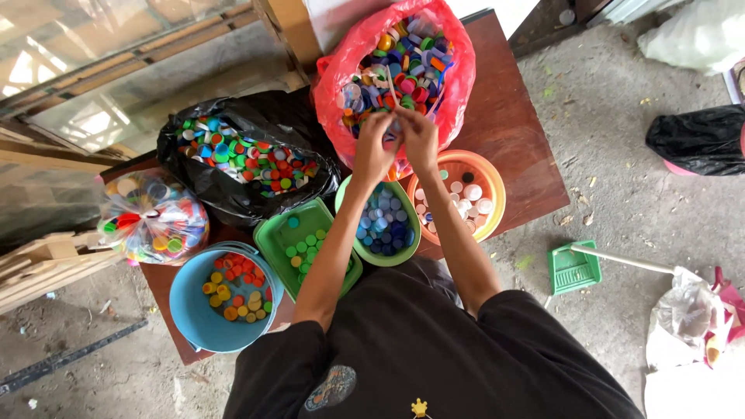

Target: Sorting plastic bottle caps by color into different containers.

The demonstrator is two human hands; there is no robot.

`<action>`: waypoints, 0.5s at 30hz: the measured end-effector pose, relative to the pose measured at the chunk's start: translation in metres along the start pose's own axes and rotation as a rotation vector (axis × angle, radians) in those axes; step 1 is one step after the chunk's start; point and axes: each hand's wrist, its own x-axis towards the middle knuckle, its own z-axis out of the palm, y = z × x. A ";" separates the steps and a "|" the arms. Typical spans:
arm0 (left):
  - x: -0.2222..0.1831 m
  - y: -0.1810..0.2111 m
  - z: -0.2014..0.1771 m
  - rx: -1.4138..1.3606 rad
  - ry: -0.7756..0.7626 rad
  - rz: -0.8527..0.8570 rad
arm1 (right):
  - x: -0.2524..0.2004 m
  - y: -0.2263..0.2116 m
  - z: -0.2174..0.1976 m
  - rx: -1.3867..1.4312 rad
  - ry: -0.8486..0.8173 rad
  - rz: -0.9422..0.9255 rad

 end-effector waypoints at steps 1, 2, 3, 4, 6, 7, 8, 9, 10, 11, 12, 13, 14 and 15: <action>-0.006 0.004 -0.003 0.002 0.002 0.007 | -0.006 0.001 -0.002 0.003 0.000 -0.007; -0.013 0.008 -0.006 -0.017 -0.010 -0.008 | -0.011 0.002 -0.005 -0.028 -0.032 -0.006; -0.020 0.011 -0.010 -0.035 -0.022 -0.025 | -0.017 0.004 -0.006 -0.057 -0.065 -0.004; -0.022 0.015 -0.014 -0.031 -0.019 -0.020 | -0.022 -0.006 -0.002 -0.054 -0.068 -0.009; -0.027 0.024 -0.022 -0.075 -0.004 -0.054 | -0.033 -0.026 0.002 0.091 -0.086 0.157; -0.030 0.028 -0.025 -0.073 -0.001 -0.050 | -0.038 -0.028 0.003 0.092 -0.089 0.152; -0.032 0.032 -0.029 -0.051 0.013 -0.043 | -0.042 -0.030 0.005 0.137 -0.102 0.186; -0.035 0.036 -0.032 -0.029 0.028 -0.035 | -0.046 -0.032 0.005 0.181 -0.116 0.220; -0.037 0.040 -0.035 -0.027 0.033 -0.030 | -0.051 -0.041 0.006 0.181 -0.120 0.214; -0.039 0.044 -0.040 -0.015 0.018 -0.031 | -0.057 -0.050 0.008 0.232 -0.132 0.232; -0.042 0.048 -0.044 -0.002 0.003 -0.033 | -0.063 -0.059 0.011 0.284 -0.145 0.251; -0.047 0.046 -0.045 0.002 0.008 -0.030 | -0.067 -0.055 0.009 0.286 -0.151 0.248; -0.051 0.045 -0.046 0.049 0.014 0.001 | -0.071 -0.052 0.007 0.374 -0.154 0.264; -0.053 0.043 -0.046 0.095 0.021 0.036 | -0.072 -0.050 0.005 0.460 -0.158 0.276</action>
